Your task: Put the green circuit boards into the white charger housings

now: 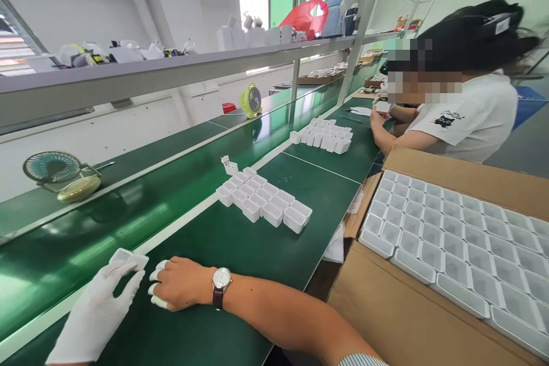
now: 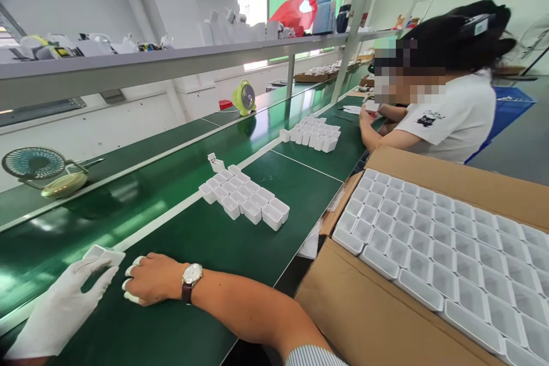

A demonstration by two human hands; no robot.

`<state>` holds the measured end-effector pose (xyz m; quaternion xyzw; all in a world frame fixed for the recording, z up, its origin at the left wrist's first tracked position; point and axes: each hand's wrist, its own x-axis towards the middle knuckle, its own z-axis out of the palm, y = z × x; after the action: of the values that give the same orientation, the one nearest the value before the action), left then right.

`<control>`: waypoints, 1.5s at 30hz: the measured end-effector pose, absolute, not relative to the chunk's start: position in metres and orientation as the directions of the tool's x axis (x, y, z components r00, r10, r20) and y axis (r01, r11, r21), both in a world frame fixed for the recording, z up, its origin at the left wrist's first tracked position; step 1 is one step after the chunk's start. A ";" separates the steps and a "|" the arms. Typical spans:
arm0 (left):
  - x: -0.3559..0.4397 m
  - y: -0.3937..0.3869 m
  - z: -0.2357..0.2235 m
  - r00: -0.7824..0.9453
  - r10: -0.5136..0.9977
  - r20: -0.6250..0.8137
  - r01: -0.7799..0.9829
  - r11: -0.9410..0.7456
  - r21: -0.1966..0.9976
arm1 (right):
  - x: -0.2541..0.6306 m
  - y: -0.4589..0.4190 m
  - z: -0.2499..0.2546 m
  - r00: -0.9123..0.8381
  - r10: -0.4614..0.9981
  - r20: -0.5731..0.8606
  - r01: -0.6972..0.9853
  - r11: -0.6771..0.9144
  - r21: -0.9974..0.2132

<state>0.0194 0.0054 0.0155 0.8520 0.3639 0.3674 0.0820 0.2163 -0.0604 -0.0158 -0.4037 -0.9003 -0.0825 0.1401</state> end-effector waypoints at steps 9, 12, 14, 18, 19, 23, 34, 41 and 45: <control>0.003 -0.024 0.009 0.418 0.723 0.550 0.595 -0.675 0.435 | 0.226 -0.054 -0.018 -0.460 0.799 0.387 0.834 0.538 -0.120; 0.000 -0.020 0.010 0.216 0.809 0.547 0.594 -0.554 0.583 | 0.229 -0.052 -0.016 -0.481 0.797 0.365 0.824 0.553 -0.120; -0.002 -0.015 0.006 0.162 0.875 0.457 0.560 -0.463 0.688 | 0.231 -0.051 -0.012 -0.503 0.792 0.345 0.817 0.566 -0.108; 0.000 -0.012 -0.003 0.232 0.941 0.245 0.476 -0.330 0.816 | 0.235 -0.047 -0.002 -0.548 0.779 0.306 0.801 0.594 -0.077; 0.002 -0.012 -0.004 0.241 0.947 0.213 0.472 -0.306 0.826 | 0.235 -0.046 -0.001 -0.553 0.778 0.299 0.800 0.596 -0.070; 0.006 -0.015 -0.005 0.191 0.970 0.148 0.518 -0.228 0.825 | 0.235 -0.043 0.000 -0.542 0.790 0.287 0.814 0.578 -0.054; 0.001 -0.014 -0.016 0.224 0.956 0.188 0.451 -0.272 0.850 | 0.228 -0.051 -0.017 -0.524 0.754 0.396 0.828 0.561 0.029; 0.003 -0.013 -0.016 0.236 0.955 0.178 0.449 -0.270 0.852 | 0.227 -0.060 -0.023 -0.555 0.719 0.418 0.819 0.560 0.126; 0.007 -0.016 -0.014 0.180 0.974 0.140 0.489 -0.212 0.846 | 0.228 -0.060 -0.027 -0.577 0.710 0.404 0.807 0.571 0.149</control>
<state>0.0074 -0.0155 -0.0135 0.6902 0.5299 0.3598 0.3367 0.2282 -0.0599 -0.0265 -0.4344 -0.8732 -0.1607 0.1514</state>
